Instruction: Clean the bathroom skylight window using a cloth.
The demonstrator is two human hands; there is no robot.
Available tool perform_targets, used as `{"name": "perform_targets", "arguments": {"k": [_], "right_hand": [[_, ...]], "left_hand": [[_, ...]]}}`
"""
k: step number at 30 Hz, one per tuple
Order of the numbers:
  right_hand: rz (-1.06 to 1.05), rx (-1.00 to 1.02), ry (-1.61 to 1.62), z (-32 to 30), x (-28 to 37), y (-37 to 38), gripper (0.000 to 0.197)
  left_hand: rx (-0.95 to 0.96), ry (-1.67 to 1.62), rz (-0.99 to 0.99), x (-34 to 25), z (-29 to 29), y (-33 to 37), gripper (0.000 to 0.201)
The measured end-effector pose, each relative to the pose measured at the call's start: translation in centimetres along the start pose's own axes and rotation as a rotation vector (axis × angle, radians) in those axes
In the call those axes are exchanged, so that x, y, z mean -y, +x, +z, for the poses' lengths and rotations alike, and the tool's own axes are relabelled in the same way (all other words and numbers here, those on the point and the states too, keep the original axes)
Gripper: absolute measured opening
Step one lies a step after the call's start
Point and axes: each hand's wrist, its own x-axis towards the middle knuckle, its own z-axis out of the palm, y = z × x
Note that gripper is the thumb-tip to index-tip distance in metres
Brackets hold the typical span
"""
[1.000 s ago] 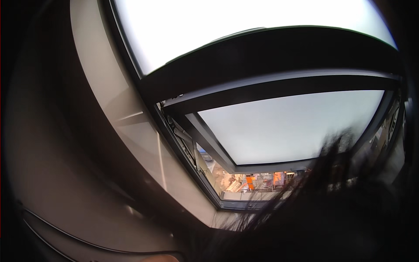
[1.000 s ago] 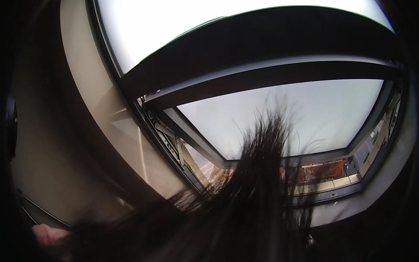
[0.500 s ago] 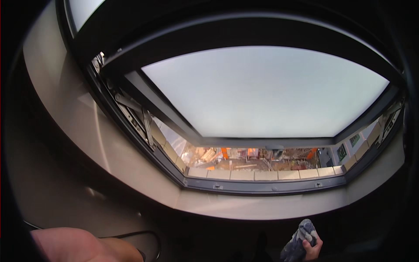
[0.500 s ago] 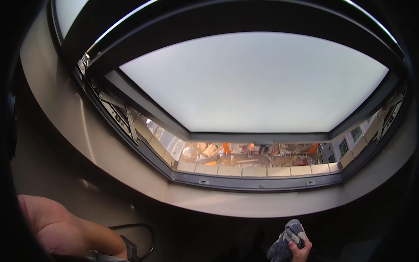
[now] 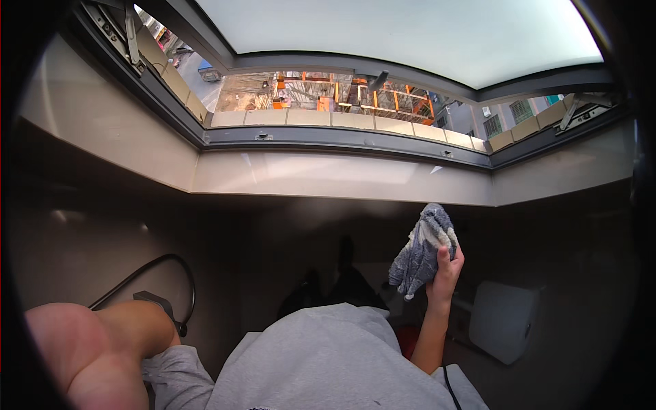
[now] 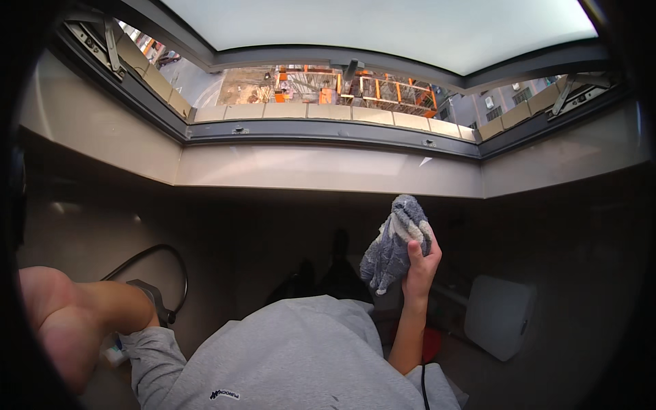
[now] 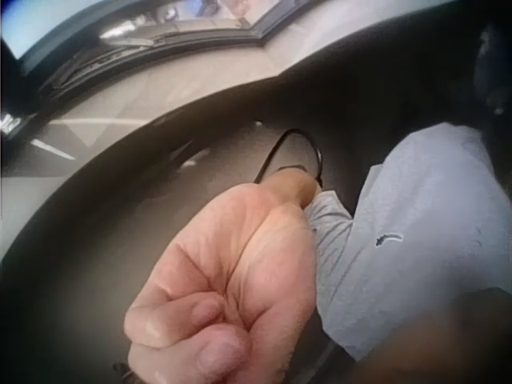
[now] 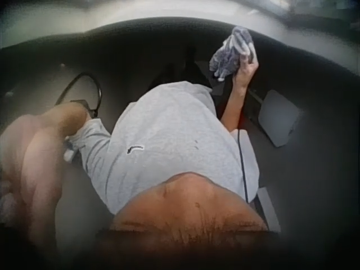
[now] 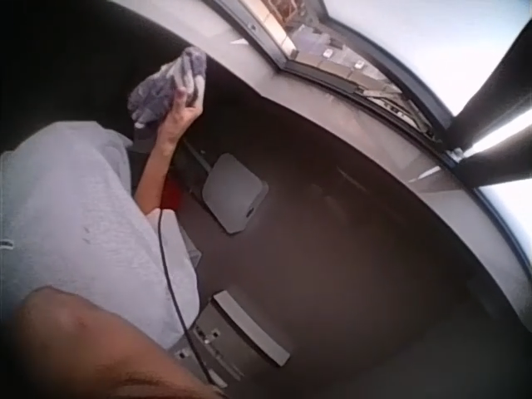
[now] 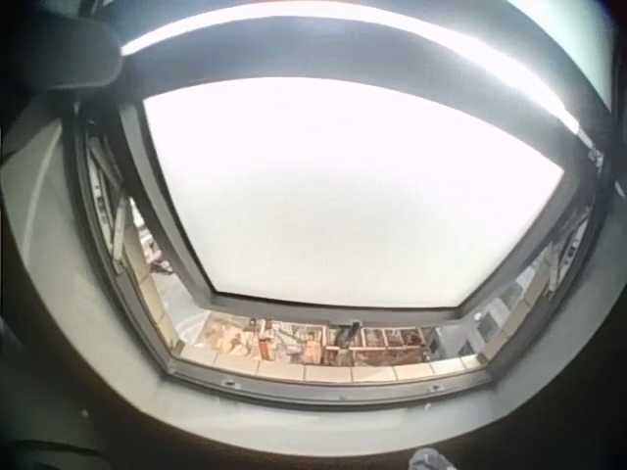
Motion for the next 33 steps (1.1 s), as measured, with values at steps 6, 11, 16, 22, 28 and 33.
{"name": "perform_targets", "arguments": {"k": [6,11,16,22,28,33], "right_hand": [[-0.103,0.211,-0.172,3.8,2.6,-0.2,0.077],[-0.011,0.527,-0.257,8.2,3.5,-1.7,0.064],[-0.479,0.66,-0.816,10.9,2.8,-1.2,0.026],[-0.416,0.734,-0.843,12.8,0.0,-3.4,0.023],[-0.656,0.773,-0.998,15.4,0.3,-4.4,0.031],[-0.79,0.961,-1.229,16.0,1.2,-5.1,0.035]], "left_hand": [[-0.028,-0.017,-0.041,-1.5,1.5,-2.7,0.077],[0.552,-0.127,-0.69,-0.3,5.8,-9.5,0.076],[0.302,-0.372,-1.17,-2.2,6.7,-18.8,0.047],[0.29,0.221,-0.808,-4.2,4.5,-20.4,0.035],[0.273,0.192,-0.881,-4.8,2.1,-21.4,0.044],[0.345,0.481,-0.866,-6.0,0.9,-21.7,0.05]]}}
